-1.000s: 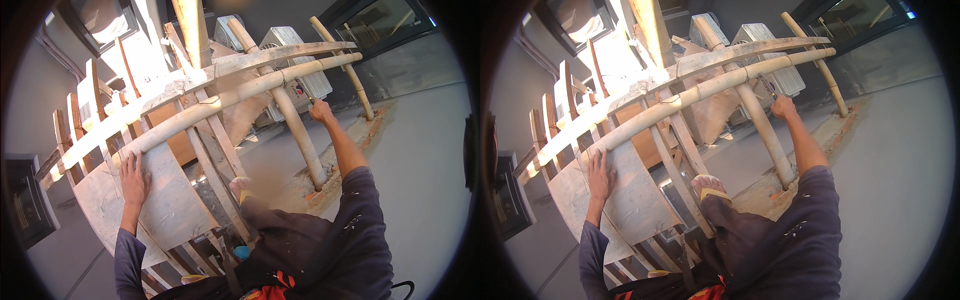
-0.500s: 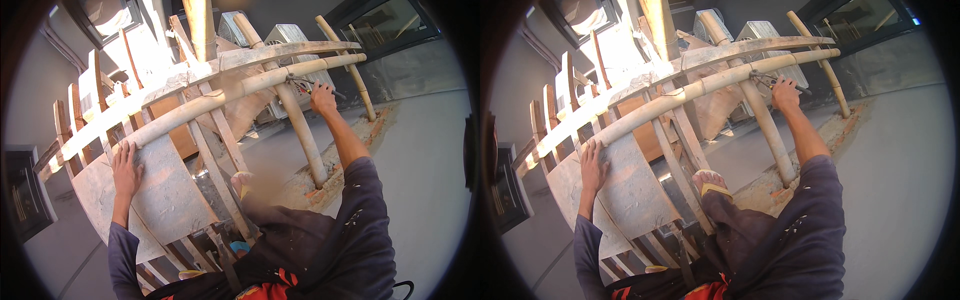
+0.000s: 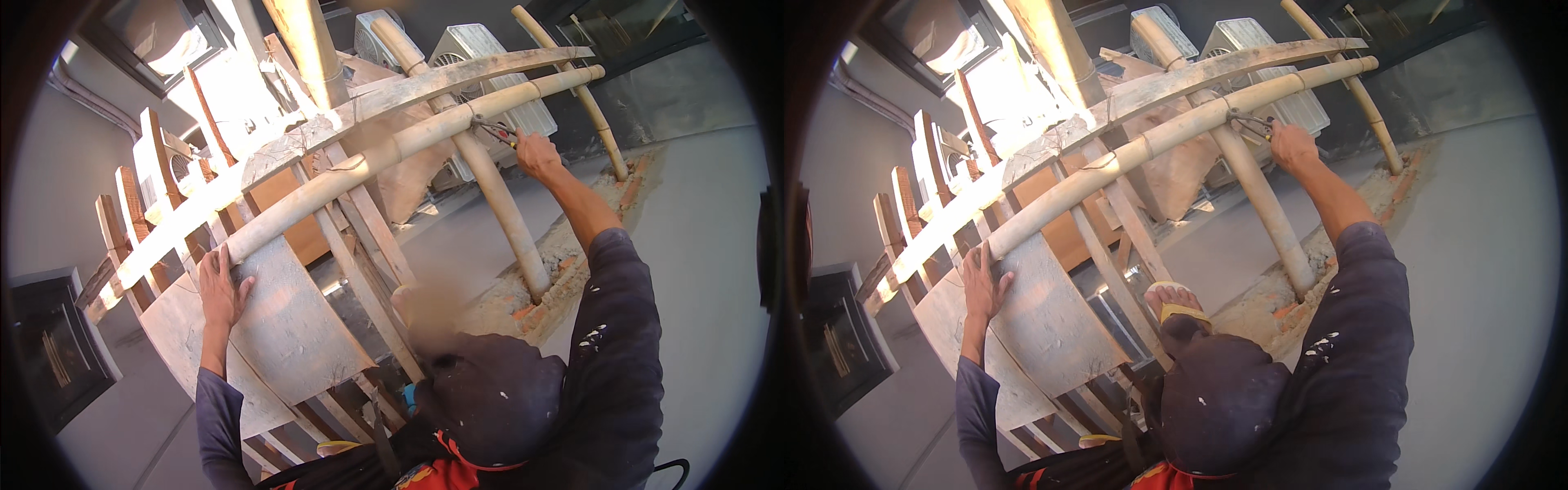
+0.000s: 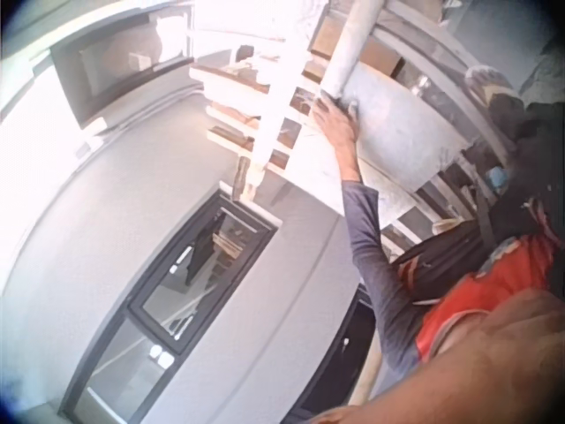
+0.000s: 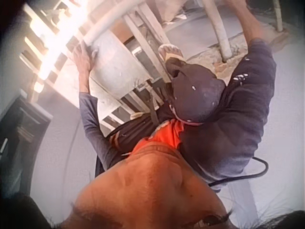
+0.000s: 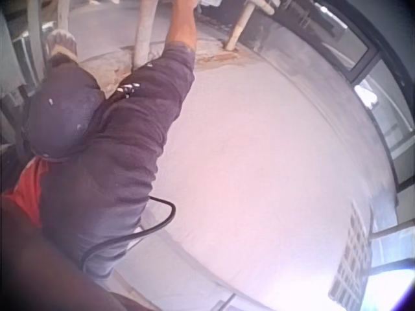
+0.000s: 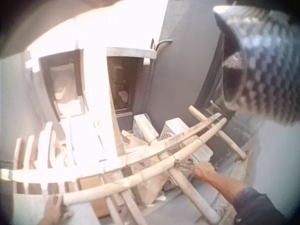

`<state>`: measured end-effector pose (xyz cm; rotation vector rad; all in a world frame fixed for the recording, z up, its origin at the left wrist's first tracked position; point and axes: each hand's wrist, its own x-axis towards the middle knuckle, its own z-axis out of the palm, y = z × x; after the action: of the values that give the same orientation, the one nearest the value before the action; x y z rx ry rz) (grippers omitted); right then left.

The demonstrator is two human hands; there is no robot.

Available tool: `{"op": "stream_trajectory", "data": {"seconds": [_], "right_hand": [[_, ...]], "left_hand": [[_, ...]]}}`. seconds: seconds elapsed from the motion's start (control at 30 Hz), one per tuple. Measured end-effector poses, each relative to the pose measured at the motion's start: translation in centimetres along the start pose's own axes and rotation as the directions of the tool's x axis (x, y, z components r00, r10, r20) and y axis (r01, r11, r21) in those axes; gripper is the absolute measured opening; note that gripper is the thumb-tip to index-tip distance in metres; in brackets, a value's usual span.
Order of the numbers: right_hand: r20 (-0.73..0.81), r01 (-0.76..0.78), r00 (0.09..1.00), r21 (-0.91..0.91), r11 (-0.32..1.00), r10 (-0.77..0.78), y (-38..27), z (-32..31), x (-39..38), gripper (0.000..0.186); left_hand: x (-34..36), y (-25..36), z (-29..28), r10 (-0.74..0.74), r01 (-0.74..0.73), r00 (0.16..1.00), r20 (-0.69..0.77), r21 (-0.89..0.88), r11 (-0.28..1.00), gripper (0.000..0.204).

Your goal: The person dismantles a bamboo scaffolding structure by cutting wire ties with pliers and removing bamboo poles and wooden planks. They place the removed components onto the floor below.

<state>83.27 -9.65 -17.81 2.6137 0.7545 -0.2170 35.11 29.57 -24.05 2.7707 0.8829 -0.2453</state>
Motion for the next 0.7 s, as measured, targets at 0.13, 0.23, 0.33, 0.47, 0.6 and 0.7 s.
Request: {"op": "stream_trajectory", "data": {"seconds": [0.13, 0.23, 0.33, 0.47, 0.6, 0.7], "right_hand": [[0.059, 0.076, 0.995, 0.025, 0.997, -0.077, 3.4, 2.0, 2.2, 0.032], [0.024, 0.065, 0.997, 0.096, 0.993, -0.067, 3.8, 5.2, 2.4, 0.040], [-0.007, 0.070, 0.998, 0.168, 0.983, -0.070, 4.0, 8.0, 3.2, 0.049], [-0.070, 0.114, 0.992, 0.203, 0.973, -0.102, 5.4, 9.4, 4.0, 0.054], [-0.189, 0.195, 0.969, 0.180, 0.964, -0.161, 6.6, 11.6, 5.5, 0.052], [-0.211, 0.229, 0.956, 0.110, 0.967, -0.202, 6.8, 9.7, 5.1, 0.050]], "left_hand": [[1.1, -1.3, 3.0, 0.097, -0.088, 0.983, -0.155, 0.063, 0.994, 0.085], [2.2, -0.9, 3.5, 0.022, -0.015, 0.995, -0.098, 0.071, 0.997, 0.084], [2.3, -0.8, 2.7, 0.006, -0.002, 0.999, -0.045, 0.073, 0.997, 0.079], [2.1, -1.0, 3.2, 0.024, -0.022, 1.000, -0.021, 0.065, 0.998, 0.076], [2.3, -0.4, 2.6, -0.014, 0.014, 1.000, -0.004, 0.043, 0.999, 0.074], [2.7, -0.8, 2.9, 0.019, -0.017, 0.999, -0.042, 0.051, 0.999, 0.077]]}}
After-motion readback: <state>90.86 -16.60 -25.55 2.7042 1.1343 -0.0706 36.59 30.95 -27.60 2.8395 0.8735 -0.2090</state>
